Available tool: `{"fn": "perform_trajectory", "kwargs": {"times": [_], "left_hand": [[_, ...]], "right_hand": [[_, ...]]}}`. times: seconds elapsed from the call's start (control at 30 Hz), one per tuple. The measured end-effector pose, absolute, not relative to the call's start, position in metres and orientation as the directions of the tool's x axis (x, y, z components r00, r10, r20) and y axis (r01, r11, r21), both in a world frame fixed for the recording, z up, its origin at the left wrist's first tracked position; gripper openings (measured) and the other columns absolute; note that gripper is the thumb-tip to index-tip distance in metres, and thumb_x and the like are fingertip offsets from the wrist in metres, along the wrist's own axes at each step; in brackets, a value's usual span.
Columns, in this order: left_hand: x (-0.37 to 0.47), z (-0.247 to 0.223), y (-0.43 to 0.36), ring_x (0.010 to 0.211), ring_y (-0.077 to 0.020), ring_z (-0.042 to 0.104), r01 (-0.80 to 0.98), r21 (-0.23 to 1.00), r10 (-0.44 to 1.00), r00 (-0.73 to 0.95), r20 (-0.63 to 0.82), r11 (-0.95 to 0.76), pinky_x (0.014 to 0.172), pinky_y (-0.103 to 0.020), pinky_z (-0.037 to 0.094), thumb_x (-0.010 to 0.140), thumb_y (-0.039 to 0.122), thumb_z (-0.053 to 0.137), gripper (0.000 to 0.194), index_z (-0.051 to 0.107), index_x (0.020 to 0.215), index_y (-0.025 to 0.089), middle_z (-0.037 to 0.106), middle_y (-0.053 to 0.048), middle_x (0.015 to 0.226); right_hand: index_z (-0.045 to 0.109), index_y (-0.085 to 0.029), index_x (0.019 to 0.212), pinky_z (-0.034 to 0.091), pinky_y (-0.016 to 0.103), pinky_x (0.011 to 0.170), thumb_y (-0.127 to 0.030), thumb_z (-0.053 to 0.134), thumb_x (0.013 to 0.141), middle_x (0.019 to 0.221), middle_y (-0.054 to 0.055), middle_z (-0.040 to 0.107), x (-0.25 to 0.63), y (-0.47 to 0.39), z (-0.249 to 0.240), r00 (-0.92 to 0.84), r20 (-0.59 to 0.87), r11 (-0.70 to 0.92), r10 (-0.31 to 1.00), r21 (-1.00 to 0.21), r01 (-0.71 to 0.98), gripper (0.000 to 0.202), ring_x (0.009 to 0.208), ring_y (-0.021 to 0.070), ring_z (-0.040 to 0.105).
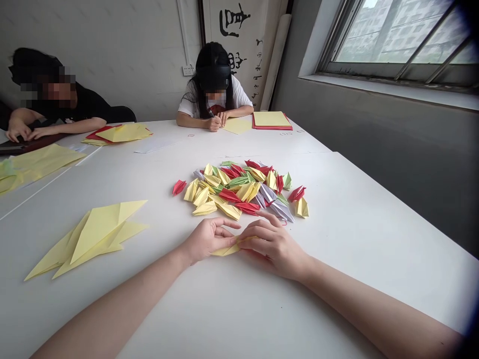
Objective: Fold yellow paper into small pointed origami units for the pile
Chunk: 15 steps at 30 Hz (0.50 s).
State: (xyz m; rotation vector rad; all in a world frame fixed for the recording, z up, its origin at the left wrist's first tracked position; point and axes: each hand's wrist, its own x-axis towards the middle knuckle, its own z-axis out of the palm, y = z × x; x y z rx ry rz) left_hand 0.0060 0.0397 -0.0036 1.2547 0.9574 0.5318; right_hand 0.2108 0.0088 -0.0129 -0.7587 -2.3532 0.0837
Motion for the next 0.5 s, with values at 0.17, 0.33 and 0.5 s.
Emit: {"fn": "perform_trajectory", "kwargs": {"times": [0.17, 0.33, 0.5], "left_hand": [[0.0091, -0.003, 0.0373, 0.079, -0.0212, 0.068, 0.242, 0.95, 0.808, 0.508, -0.297, 0.197, 0.074, -0.033, 0.051, 0.068, 0.04, 0.075, 0.049, 0.062, 0.107, 0.013, 0.073, -0.01, 0.082], [0.0087, -0.0052, 0.037, 0.084, -0.0236, 0.068, 0.269, 0.948, 0.805, 0.517, -0.29, 0.169, 0.076, -0.035, 0.051, 0.072, 0.038, 0.072, 0.045, 0.062, 0.108, 0.012, 0.073, -0.011, 0.086], [0.0052, -0.005, 0.0367, 0.093, -0.0228, 0.066, 0.161, 0.969, 0.754, 0.608, -0.248, 0.189, 0.083, -0.035, 0.049, 0.08, 0.034, 0.066, 0.038, 0.061, 0.112, 0.015, 0.072, -0.012, 0.097]], "right_hand": [[0.064, -0.021, 0.094, 0.037, 0.041, 0.094, -0.019, 0.052, 0.091, 0.093, 0.004, 0.069, 0.21, 0.0092, -0.0152, -0.63, 0.543, 0.828, 0.556, -0.289, 0.481, 0.013, 0.085, 0.0166, 0.059], [0.062, -0.02, 0.092, 0.037, 0.041, 0.095, -0.018, 0.048, 0.092, 0.088, 0.005, 0.067, 0.208, 0.0098, -0.0165, -0.638, 0.498, 0.808, 0.587, -0.315, 0.498, 0.014, 0.083, 0.0164, 0.059], [0.057, -0.018, 0.09, 0.043, 0.04, 0.085, -0.017, 0.043, 0.092, 0.081, 0.006, 0.061, 0.2053, 0.0106, -0.0187, -0.617, 0.483, 0.783, 0.621, -0.344, 0.518, 0.014, 0.078, 0.0181, 0.055]]}}
